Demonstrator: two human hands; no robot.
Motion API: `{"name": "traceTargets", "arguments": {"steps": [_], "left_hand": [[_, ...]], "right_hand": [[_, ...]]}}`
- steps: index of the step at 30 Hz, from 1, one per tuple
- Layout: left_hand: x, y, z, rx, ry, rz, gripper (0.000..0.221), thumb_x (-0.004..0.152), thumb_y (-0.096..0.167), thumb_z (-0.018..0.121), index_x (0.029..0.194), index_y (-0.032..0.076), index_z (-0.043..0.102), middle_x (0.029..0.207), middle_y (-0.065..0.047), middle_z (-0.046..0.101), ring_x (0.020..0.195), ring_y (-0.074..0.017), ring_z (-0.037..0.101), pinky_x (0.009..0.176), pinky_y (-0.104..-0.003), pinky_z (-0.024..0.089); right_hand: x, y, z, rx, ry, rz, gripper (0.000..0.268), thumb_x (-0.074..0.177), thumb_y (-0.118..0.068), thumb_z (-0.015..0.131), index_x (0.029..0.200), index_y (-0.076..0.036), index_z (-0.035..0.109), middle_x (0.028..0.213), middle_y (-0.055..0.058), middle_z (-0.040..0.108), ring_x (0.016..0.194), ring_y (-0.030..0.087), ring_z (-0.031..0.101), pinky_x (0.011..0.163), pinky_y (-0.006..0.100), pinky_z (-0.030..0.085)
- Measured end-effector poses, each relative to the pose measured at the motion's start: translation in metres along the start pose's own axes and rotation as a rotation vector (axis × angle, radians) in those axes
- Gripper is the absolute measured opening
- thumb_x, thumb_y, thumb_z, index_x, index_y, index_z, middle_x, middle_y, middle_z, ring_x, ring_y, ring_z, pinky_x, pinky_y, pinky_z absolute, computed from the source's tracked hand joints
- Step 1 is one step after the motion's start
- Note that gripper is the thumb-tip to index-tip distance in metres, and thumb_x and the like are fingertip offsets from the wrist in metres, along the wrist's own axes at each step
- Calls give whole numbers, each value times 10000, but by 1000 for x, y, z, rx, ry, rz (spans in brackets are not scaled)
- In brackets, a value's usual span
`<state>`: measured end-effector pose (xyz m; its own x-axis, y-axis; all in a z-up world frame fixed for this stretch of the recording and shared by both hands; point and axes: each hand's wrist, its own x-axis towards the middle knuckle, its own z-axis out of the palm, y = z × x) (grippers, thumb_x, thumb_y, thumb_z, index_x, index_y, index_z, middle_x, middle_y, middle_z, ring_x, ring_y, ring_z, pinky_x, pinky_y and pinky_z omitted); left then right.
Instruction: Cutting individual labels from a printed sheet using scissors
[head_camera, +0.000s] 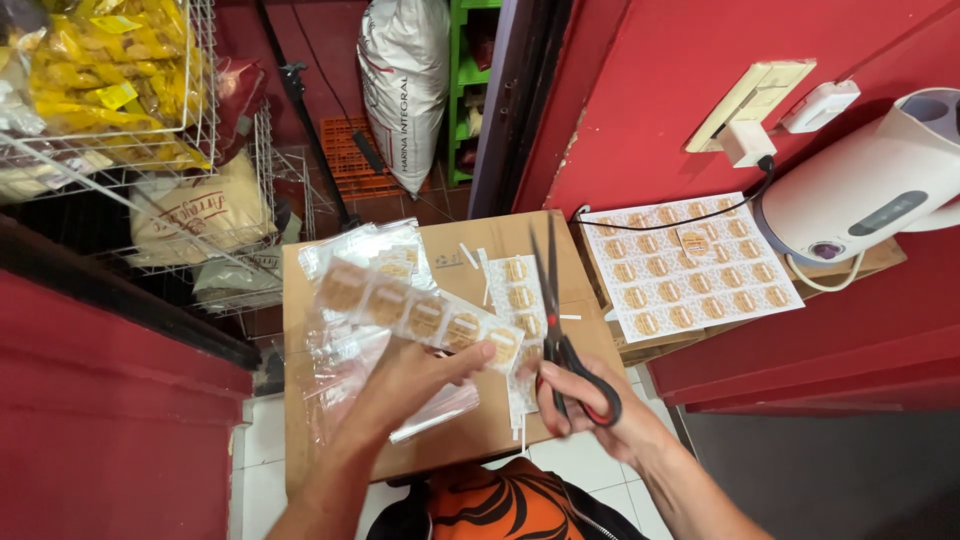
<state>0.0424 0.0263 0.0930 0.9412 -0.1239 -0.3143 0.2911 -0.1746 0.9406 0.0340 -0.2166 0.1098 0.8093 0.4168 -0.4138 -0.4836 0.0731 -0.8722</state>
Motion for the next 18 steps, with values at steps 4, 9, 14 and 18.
{"name": "traceTargets", "arguments": {"steps": [4, 9, 14, 18], "left_hand": [[-10, 30, -15, 115, -35, -49, 340, 711, 303, 910, 732, -11, 782, 589, -118, 696, 495, -165, 625, 529, -309, 564], [-9, 17, -17, 15, 26, -20, 336, 768, 271, 881, 919, -5, 763, 790, -97, 729, 670, -156, 643, 625, -307, 557], [-24, 2, 2, -365, 214, 99, 267, 863, 196, 804, 913, -60, 745, 800, -138, 722, 687, -179, 666, 668, -335, 617], [-27, 12, -9, -321, 341, 217, 175, 888, 166, 744, 869, -7, 758, 741, -82, 754, 636, -131, 693, 661, -275, 658]], "right_hand": [[18, 0, 16, -47, 130, -127, 368, 851, -220, 759, 1034, 88, 676, 486, 168, 585, 355, 152, 514, 371, 212, 378], [25, 6, 33, 16, 145, -151, 206, 825, -90, 765, 888, 82, 672, 404, 158, 528, 279, 171, 489, 336, 248, 390], [23, 10, 41, 12, 137, -149, 198, 876, -123, 739, 905, 63, 679, 441, 130, 544, 335, 160, 484, 375, 248, 375], [22, 35, 29, -119, -136, -194, 357, 931, -359, 682, 981, -6, 653, 552, 36, 632, 458, 123, 589, 443, 240, 471]]}}
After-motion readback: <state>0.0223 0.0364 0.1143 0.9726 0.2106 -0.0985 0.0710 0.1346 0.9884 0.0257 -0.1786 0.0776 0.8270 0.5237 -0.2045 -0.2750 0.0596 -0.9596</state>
